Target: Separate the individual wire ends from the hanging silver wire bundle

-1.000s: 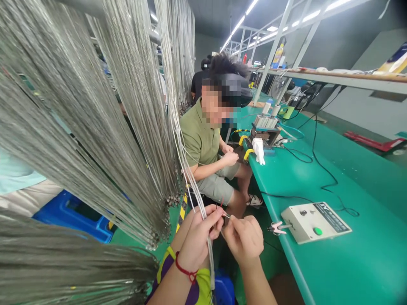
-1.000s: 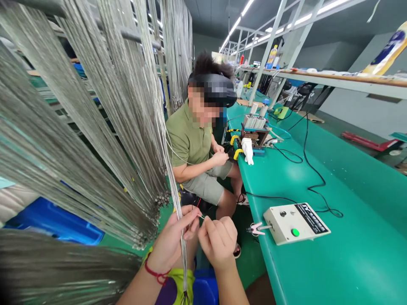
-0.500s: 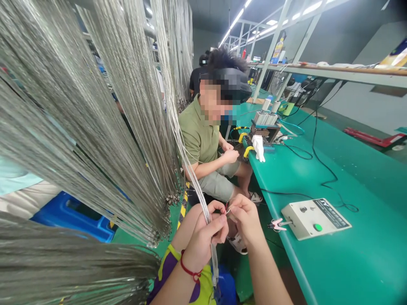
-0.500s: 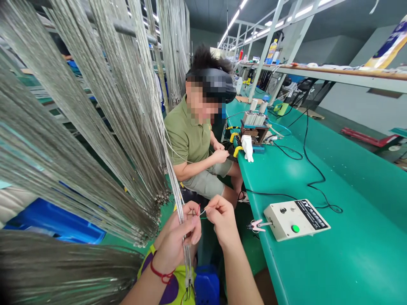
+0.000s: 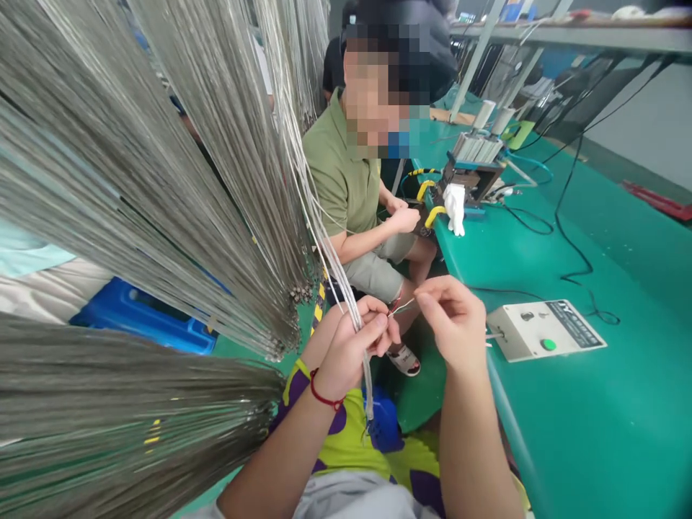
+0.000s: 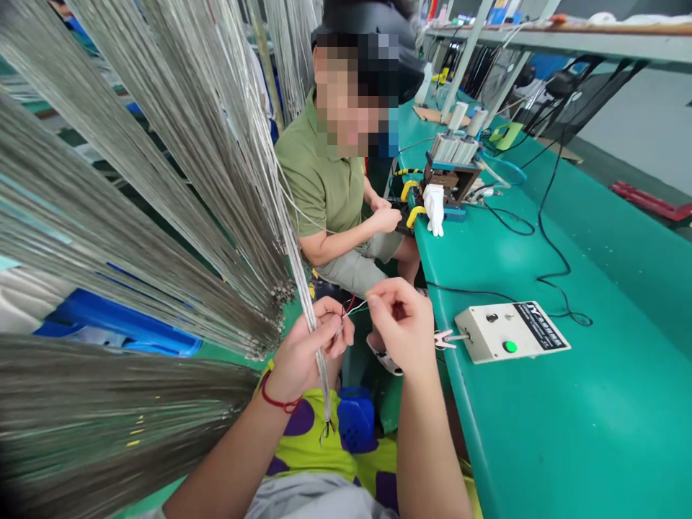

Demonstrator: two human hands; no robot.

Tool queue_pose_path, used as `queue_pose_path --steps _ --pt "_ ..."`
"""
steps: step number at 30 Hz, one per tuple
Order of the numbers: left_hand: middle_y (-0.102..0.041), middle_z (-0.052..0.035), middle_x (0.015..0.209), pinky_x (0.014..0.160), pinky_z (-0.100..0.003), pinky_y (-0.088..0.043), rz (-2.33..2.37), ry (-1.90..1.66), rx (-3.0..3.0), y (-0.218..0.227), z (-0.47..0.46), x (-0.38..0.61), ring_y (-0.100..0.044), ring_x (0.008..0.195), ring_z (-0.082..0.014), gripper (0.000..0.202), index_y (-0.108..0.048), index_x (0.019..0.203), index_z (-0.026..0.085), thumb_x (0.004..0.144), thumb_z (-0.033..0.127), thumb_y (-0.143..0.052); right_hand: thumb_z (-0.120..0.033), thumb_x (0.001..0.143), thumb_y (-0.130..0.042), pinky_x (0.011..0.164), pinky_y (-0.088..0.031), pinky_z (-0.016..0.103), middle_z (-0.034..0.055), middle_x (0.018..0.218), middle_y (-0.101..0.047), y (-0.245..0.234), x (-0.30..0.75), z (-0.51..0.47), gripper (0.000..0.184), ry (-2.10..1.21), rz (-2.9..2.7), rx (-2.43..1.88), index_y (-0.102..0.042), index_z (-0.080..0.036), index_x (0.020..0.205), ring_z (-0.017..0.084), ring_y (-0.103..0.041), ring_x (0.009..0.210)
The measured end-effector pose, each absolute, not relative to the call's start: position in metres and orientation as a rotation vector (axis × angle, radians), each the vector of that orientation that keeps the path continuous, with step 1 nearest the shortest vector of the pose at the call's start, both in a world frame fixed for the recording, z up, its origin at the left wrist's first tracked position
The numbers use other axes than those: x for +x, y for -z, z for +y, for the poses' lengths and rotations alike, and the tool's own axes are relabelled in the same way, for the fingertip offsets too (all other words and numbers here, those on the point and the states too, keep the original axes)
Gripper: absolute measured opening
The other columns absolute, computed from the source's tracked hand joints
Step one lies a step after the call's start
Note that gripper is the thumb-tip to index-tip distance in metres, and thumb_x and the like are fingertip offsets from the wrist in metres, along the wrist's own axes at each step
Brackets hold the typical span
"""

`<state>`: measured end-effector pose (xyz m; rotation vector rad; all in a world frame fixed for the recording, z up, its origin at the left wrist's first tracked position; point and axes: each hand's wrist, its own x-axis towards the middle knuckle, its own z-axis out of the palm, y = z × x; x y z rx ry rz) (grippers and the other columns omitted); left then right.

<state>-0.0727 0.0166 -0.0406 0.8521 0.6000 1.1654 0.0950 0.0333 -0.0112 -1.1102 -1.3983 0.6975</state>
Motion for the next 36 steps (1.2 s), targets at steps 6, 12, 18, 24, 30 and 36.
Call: queue_pose_path --steps 6,12,18,24,30,36 --pt "-0.065 0.0004 0.073 0.052 -0.021 -0.031 0.566 -1.204 0.831 0.043 0.013 -0.065 -0.049 0.053 -0.0085 0.023 -0.054 0.100 0.020 0.096 0.035 -0.071 -0.040 0.095 -0.064 0.049 -0.038 0.027 -0.0071 0.059 -0.044 0.061 0.050 0.009 0.021 -0.981 -0.885 -0.968 -0.070 -0.021 0.101 0.011 -0.041 0.049" --pt "-0.055 0.0063 0.072 0.050 -0.020 -0.032 0.606 -1.250 0.804 0.046 0.013 -0.063 -0.046 0.052 -0.0073 0.035 -0.047 0.095 0.023 0.090 0.038 -0.078 -0.030 0.086 -0.080 0.060 -0.052 0.032 -0.0018 0.065 -0.062 0.055 0.043 -0.001 0.011 -1.174 -0.950 -0.953 -0.079 -0.020 0.088 0.014 -0.057 0.055" --pt "-0.052 0.0065 0.069 0.051 -0.019 -0.030 0.538 -1.221 0.799 0.047 0.012 -0.059 -0.042 0.052 -0.0064 0.027 -0.047 0.098 0.023 0.097 0.036 -0.071 -0.022 0.086 -0.078 0.067 -0.055 0.037 -0.0017 0.061 -0.061 0.052 0.052 0.005 0.015 -0.951 -1.065 -0.947 -0.075 -0.021 0.072 0.017 -0.061 0.059" --pt "-0.056 0.0034 0.079 0.054 -0.018 -0.036 0.628 -1.275 0.687 0.040 0.004 -0.046 -0.047 0.060 -0.0079 0.026 -0.056 0.104 0.023 0.093 0.034 -0.075 -0.014 0.092 -0.069 0.064 -0.054 0.039 0.0045 0.076 -0.071 0.057 0.044 0.002 0.013 -0.120 -1.291 -0.986 -0.076 -0.023 0.096 0.022 -0.064 0.070" --pt "-0.059 0.0018 0.078 0.048 -0.017 -0.033 0.678 -1.234 0.720 0.033 0.005 -0.045 -0.046 0.057 -0.0076 0.029 -0.067 0.109 0.021 0.090 0.042 -0.077 -0.014 0.094 -0.065 0.059 -0.046 0.034 0.0011 0.067 -0.061 0.049 0.048 0.002 0.015 -0.216 -1.358 -1.022 -0.068 -0.023 0.082 0.018 -0.055 0.062" --pt "-0.055 0.0044 0.070 0.044 -0.015 -0.027 0.737 -1.270 0.563 0.035 0.009 -0.041 -0.037 0.050 -0.0034 0.031 -0.067 0.097 0.017 0.081 0.036 -0.086 -0.016 0.095 -0.065 0.058 -0.042 0.032 0.0006 0.067 -0.060 0.058 0.051 0.001 0.018 -0.359 -1.350 -1.051 -0.068 -0.021 0.078 0.017 -0.053 0.062"
